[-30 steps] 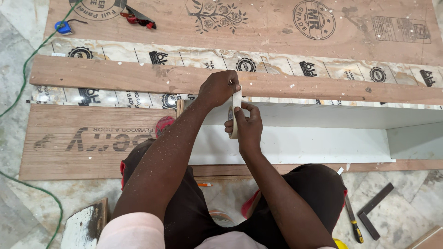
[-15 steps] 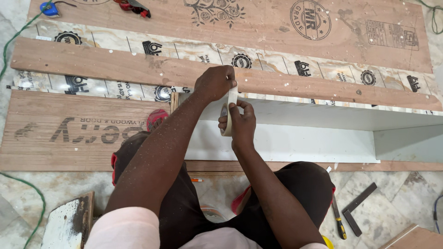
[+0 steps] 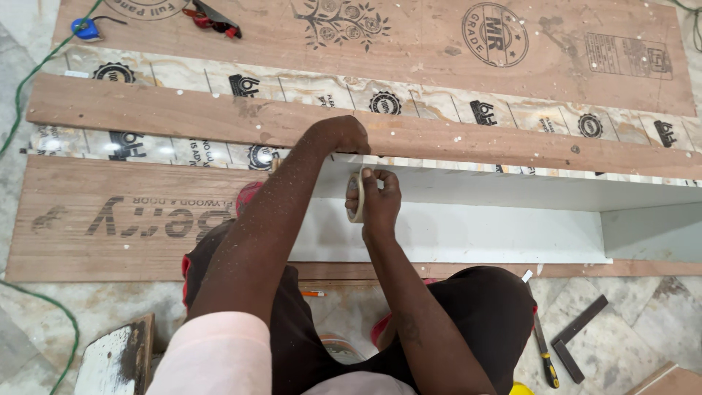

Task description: The person applies masking tape along the top edge of a white wooden cabinet frame. They hold a roll of tape in one hand and press the tape onto the wood with the other, moving along the length of the cabinet.

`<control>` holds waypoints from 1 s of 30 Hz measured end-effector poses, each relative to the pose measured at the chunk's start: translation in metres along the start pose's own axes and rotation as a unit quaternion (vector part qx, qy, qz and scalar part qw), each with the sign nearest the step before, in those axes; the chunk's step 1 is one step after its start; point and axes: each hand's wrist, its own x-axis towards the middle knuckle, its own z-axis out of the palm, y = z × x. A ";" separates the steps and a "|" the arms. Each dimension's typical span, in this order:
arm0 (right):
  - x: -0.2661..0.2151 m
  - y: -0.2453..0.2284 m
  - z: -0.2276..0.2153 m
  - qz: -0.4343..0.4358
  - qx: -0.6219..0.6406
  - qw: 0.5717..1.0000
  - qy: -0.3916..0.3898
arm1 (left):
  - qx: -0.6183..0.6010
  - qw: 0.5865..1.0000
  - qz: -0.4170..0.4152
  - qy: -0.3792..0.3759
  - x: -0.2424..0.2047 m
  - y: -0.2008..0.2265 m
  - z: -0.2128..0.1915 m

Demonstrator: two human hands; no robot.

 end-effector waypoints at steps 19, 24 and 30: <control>0.013 0.011 0.001 0.020 0.075 0.997 -0.012 | 0.126 0.960 0.135 0.208 -0.115 0.055 0.000; 0.015 0.018 -0.001 0.007 0.094 0.995 -0.030 | 0.159 0.962 0.100 0.197 -0.114 0.050 0.014; 0.023 0.030 -0.007 0.023 0.133 0.989 -0.056 | 0.179 0.954 0.119 0.207 -0.117 0.054 0.014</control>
